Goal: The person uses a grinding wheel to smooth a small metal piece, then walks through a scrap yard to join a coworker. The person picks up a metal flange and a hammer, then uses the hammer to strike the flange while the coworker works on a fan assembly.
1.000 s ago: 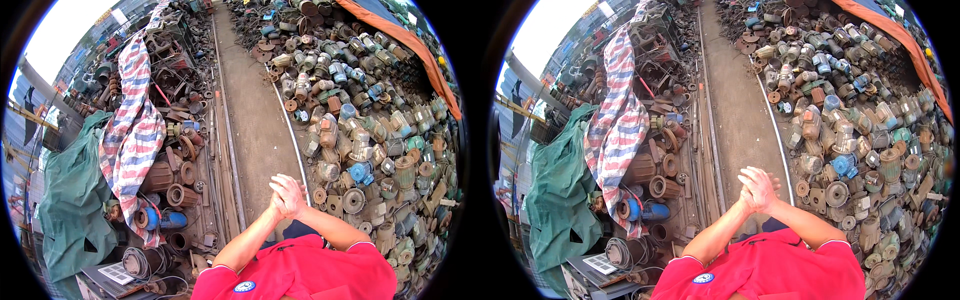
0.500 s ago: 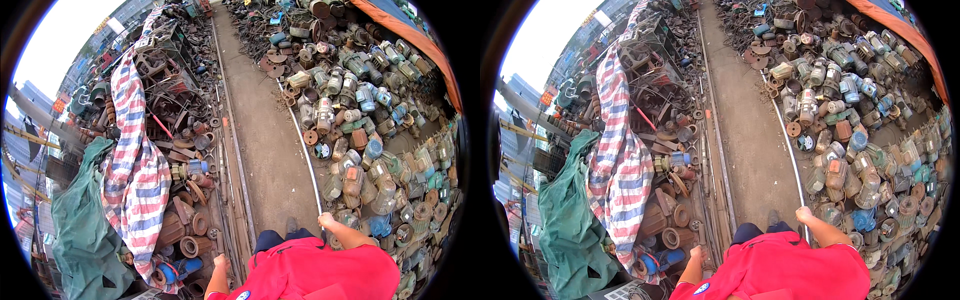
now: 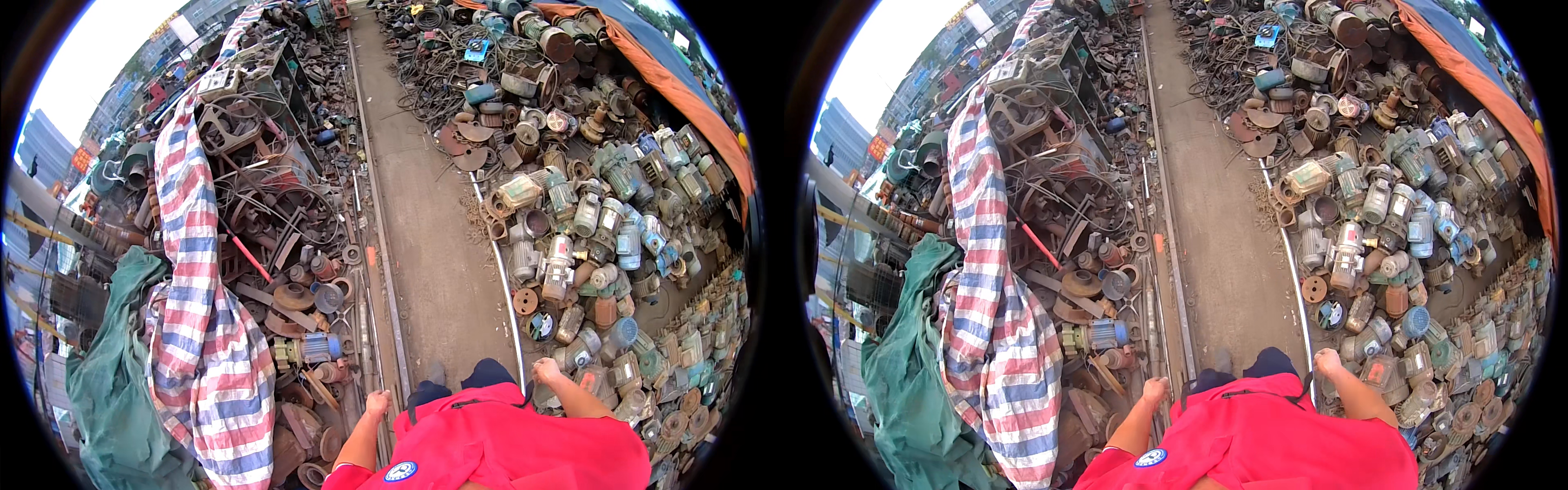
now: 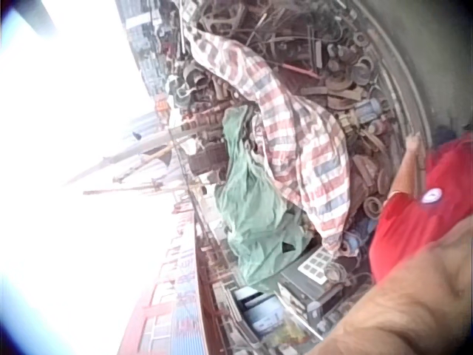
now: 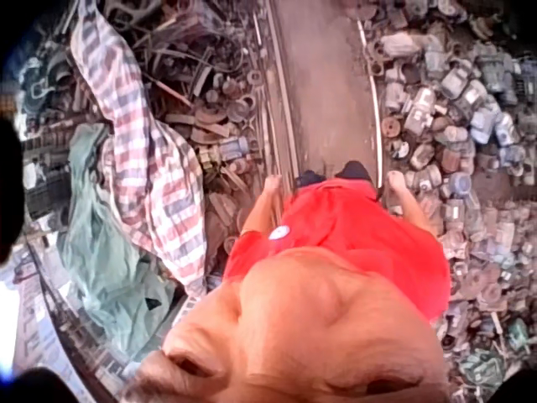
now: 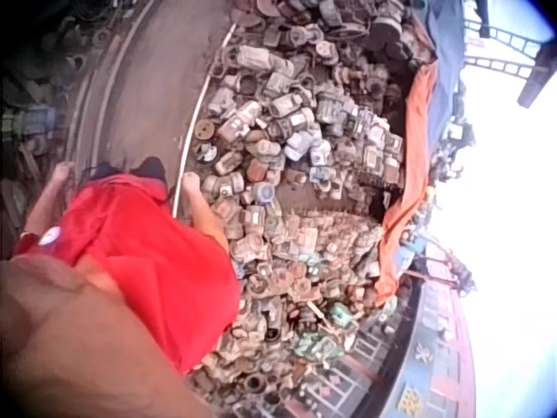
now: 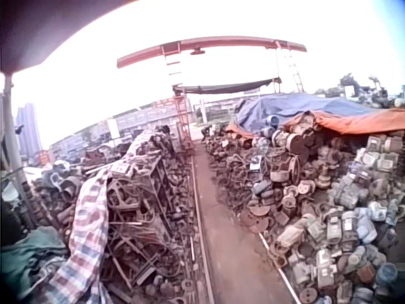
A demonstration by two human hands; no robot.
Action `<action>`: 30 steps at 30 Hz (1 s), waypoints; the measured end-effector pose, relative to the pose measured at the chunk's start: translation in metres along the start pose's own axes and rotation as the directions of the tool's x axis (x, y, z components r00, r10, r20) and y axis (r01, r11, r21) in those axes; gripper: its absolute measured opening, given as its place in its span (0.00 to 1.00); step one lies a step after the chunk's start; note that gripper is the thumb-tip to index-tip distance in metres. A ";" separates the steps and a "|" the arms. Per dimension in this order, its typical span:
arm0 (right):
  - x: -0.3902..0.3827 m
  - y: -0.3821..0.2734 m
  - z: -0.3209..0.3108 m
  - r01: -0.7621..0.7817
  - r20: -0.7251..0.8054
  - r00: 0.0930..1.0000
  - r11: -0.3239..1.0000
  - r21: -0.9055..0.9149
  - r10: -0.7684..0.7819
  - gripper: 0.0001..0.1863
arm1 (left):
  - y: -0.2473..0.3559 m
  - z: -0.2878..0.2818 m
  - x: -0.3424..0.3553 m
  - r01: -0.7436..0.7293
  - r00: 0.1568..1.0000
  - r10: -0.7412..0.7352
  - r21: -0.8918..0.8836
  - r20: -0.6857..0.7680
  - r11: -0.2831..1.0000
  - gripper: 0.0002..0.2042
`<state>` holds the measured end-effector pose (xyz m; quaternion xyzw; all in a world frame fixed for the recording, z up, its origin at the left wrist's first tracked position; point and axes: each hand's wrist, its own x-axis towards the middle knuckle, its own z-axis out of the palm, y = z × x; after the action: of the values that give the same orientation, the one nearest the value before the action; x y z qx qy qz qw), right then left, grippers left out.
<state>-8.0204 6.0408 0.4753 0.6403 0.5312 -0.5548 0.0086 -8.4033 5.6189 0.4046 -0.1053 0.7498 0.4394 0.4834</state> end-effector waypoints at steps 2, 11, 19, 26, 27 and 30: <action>0.041 -0.013 0.004 -0.003 0.016 1.000 0.999 -0.037 0.004 0.08 | 0.140 -0.006 0.044 -0.166 0.985 0.169 0.084 -0.036 0.983 0.17; 0.306 -0.214 0.059 0.735 0.731 0.669 -0.024 -0.677 -0.132 0.09 | 0.441 -0.021 0.237 -0.219 0.959 0.193 -0.113 -0.207 0.969 0.10; 0.468 -0.657 0.091 0.142 0.109 0.983 0.988 0.053 -0.147 0.10 | 0.458 0.019 0.316 -0.232 0.972 0.154 0.625 0.177 0.746 0.10; 0.620 -0.842 0.132 0.092 0.096 0.991 0.996 -0.012 -0.091 0.11 | 0.622 0.042 0.528 -0.215 0.974 0.137 0.562 0.179 0.798 0.07; 0.628 -0.850 0.132 -0.011 0.020 1.000 0.999 0.037 0.010 0.09 | 0.678 0.050 0.555 0.026 0.993 -0.063 0.327 0.102 0.945 0.07; 0.664 -0.864 0.129 -0.003 0.078 0.996 0.936 -0.353 0.032 0.09 | 0.884 0.051 0.634 0.120 0.990 -0.129 -0.137 -0.060 0.983 0.06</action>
<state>-8.8265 6.7850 0.4481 0.6096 0.6154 -0.4766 0.1500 -9.2095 6.3503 0.3716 -0.1989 0.7270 0.4534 0.4757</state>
